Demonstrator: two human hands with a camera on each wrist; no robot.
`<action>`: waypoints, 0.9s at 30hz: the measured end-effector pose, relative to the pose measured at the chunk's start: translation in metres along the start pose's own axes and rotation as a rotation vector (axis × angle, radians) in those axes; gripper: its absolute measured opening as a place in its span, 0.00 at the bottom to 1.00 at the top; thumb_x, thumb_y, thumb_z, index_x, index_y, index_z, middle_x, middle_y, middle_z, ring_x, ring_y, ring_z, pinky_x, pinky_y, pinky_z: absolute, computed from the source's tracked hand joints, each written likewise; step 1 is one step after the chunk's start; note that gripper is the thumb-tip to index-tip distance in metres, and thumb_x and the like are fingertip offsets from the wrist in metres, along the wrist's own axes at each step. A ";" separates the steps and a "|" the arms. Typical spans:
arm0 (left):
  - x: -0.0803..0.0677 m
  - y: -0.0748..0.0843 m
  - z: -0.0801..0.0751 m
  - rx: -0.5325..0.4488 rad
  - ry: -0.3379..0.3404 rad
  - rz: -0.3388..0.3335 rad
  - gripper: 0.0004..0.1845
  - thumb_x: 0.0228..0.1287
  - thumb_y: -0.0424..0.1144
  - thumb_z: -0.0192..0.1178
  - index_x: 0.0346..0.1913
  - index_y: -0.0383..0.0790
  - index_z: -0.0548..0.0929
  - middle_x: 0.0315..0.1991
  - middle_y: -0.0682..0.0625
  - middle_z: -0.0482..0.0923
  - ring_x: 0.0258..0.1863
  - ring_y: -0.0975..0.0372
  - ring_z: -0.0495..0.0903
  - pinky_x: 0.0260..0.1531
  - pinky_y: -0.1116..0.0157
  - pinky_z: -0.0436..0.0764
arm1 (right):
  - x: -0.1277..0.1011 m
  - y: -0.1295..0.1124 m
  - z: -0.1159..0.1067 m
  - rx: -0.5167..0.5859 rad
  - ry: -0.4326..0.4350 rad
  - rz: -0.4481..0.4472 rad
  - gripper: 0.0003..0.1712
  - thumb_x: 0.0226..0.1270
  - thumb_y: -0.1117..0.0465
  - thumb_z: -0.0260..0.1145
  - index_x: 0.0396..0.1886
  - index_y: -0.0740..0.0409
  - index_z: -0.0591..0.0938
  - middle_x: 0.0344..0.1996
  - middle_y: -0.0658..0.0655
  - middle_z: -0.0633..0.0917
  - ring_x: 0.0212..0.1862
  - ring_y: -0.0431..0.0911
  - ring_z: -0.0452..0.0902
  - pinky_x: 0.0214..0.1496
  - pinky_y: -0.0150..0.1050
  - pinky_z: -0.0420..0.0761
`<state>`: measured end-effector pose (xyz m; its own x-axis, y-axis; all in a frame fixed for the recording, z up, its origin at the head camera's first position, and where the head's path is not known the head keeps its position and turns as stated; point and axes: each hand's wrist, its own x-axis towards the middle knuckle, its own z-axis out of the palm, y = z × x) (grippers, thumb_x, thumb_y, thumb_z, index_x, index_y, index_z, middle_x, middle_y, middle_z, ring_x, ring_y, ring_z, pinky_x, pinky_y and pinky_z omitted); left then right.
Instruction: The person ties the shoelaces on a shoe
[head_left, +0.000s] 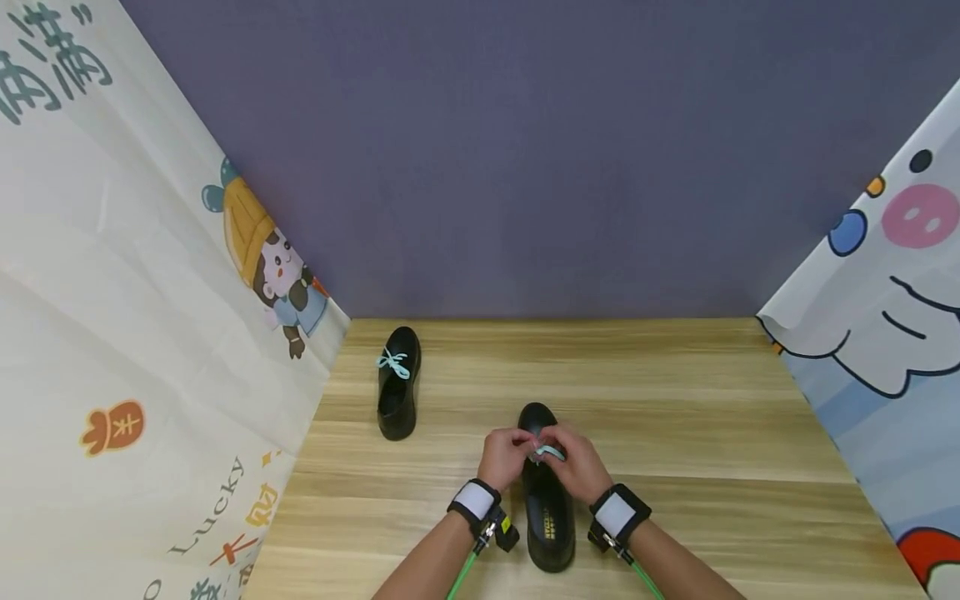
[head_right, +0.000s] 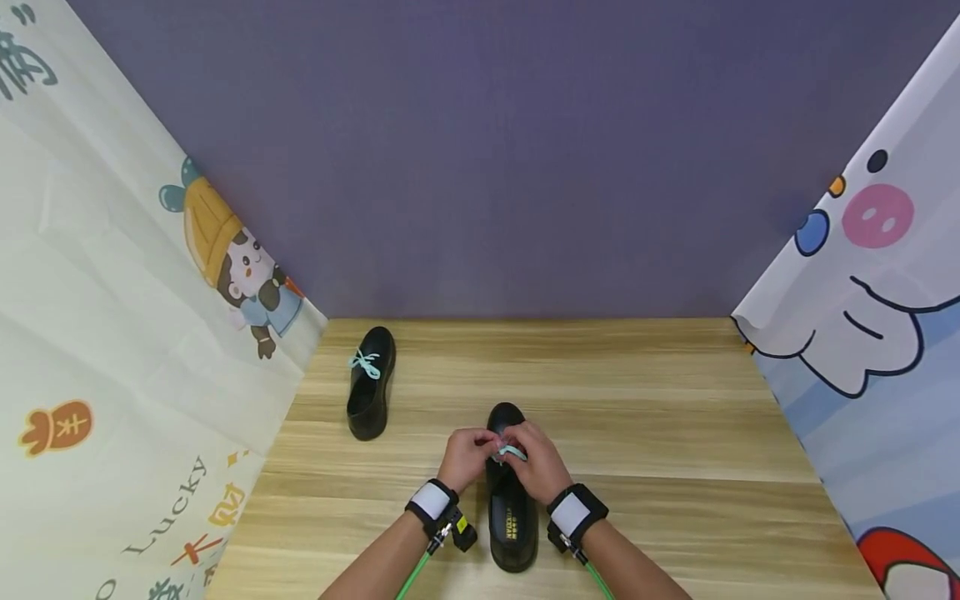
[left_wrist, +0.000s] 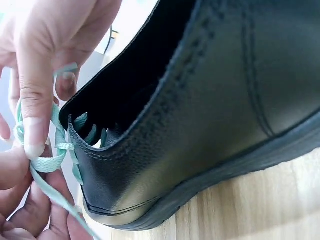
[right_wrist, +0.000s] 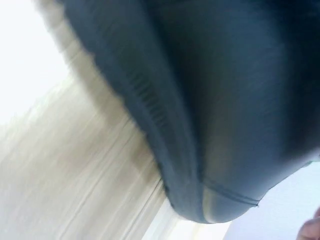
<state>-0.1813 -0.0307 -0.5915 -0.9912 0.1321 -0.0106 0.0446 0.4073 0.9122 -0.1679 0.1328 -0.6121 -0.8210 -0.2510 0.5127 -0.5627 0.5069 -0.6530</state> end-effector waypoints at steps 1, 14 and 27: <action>-0.001 0.000 0.000 0.001 -0.007 -0.003 0.05 0.64 0.32 0.67 0.32 0.34 0.90 0.28 0.51 0.86 0.27 0.70 0.77 0.28 0.70 0.78 | -0.001 0.001 0.000 -0.028 0.014 -0.041 0.21 0.47 0.76 0.78 0.40 0.57 0.82 0.35 0.49 0.80 0.39 0.43 0.76 0.40 0.40 0.77; -0.010 -0.011 0.004 -0.093 0.086 -0.140 0.08 0.62 0.37 0.70 0.31 0.35 0.91 0.26 0.50 0.86 0.24 0.68 0.76 0.24 0.70 0.74 | -0.016 0.012 0.001 -0.072 0.096 -0.131 0.16 0.43 0.70 0.82 0.29 0.52 0.85 0.39 0.53 0.76 0.45 0.49 0.68 0.47 0.39 0.66; -0.015 -0.034 -0.005 -0.153 0.161 -0.187 0.07 0.60 0.38 0.72 0.34 0.35 0.91 0.32 0.48 0.88 0.33 0.64 0.82 0.33 0.66 0.79 | -0.029 0.012 -0.016 -0.002 0.039 -0.067 0.16 0.49 0.73 0.78 0.33 0.57 0.81 0.35 0.48 0.80 0.37 0.46 0.73 0.37 0.34 0.74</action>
<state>-0.1686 -0.0507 -0.6200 -0.9880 -0.0824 -0.1306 -0.1482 0.2683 0.9519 -0.1491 0.1597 -0.6263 -0.7772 -0.2524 0.5763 -0.6161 0.4913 -0.6157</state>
